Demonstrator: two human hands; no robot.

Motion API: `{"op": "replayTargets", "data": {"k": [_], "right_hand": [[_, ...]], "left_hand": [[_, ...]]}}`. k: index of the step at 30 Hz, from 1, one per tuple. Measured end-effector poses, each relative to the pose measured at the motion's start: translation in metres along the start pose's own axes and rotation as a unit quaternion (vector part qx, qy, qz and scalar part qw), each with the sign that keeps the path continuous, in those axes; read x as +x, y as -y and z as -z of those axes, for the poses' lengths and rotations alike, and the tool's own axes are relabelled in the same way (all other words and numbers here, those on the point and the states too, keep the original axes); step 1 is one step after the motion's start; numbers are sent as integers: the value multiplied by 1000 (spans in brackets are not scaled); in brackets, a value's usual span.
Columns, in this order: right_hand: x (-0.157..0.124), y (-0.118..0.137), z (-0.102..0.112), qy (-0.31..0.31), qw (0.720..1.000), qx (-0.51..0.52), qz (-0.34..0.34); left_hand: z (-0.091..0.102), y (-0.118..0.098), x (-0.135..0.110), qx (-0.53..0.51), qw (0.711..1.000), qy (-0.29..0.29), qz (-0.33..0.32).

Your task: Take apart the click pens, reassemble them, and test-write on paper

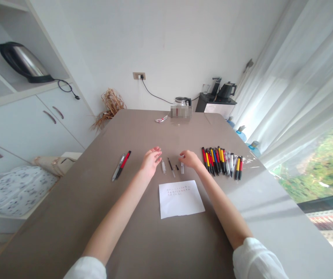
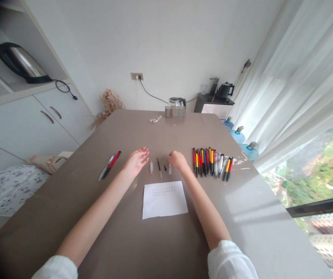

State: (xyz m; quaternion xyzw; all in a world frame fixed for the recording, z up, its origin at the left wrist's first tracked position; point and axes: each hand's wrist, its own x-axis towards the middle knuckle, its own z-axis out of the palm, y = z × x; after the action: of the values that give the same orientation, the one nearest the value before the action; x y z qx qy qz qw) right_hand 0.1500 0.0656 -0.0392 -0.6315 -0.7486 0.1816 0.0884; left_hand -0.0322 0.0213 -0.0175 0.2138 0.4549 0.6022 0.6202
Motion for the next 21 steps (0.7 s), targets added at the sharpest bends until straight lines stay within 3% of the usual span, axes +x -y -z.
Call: {"op": "replayTargets", "data": {"k": [7,15,21], "right_hand": [[-2,0,-4,-1,1000,-10,-8],[-12,0,25,-46,998,-30,-32],[-14,14,15,25,995,-78,-55]], "left_hand": [[0,-1,-1,4,1000,8,-3],[3,-11,1,-12,1000,3,-18],[5,-13,2,3,1000,9,-16]]}}
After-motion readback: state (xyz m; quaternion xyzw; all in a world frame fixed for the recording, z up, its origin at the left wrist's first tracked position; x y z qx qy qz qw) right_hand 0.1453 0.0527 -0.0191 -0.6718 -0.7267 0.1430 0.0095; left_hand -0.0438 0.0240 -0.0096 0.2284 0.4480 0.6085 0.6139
